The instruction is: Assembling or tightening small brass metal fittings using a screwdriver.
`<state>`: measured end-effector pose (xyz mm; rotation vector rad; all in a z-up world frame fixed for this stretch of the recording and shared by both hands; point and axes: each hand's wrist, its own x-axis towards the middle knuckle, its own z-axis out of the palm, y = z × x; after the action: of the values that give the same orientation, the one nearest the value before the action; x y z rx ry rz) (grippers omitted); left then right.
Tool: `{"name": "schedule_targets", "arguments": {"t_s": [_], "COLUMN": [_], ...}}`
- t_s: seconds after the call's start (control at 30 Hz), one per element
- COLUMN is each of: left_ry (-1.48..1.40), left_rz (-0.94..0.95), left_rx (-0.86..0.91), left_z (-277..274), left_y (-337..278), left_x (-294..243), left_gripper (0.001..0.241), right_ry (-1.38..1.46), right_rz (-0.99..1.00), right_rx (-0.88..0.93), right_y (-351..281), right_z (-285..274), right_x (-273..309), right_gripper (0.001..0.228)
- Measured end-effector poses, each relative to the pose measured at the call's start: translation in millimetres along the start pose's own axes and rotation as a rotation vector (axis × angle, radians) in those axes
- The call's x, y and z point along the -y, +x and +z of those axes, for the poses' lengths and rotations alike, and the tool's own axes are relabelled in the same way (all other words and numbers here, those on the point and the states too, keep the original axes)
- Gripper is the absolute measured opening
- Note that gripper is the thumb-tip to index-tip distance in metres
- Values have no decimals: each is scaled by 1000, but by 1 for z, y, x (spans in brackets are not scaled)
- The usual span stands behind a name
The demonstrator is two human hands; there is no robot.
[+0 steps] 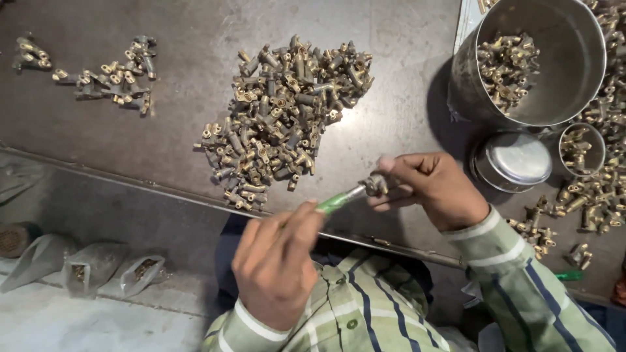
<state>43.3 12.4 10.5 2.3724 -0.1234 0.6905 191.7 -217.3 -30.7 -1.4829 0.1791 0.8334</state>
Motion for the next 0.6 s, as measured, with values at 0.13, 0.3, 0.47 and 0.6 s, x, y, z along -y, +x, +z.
{"name": "schedule_targets", "arguments": {"t_s": [0.13,0.3,0.47,0.6], "left_ry": [18,-811,-456,40], "left_rz": [28,-987,-686,0], "left_rx": [41,333,114,-60], "left_z": [11,36,22,3], "left_y": [-4,-22,-14,7], "left_x": [6,23,8,1], "left_gripper": [42,51,44,39], "right_ry": [19,140,162,-31], "right_rz": [10,-342,-216,79], "right_rx": [-26,298,233,25], "right_y": [0,-3,6,10], "right_z": [8,7,0,-6], "right_x": [-6,-17,-7,-5], "right_gripper": [24,21,31,40]}}
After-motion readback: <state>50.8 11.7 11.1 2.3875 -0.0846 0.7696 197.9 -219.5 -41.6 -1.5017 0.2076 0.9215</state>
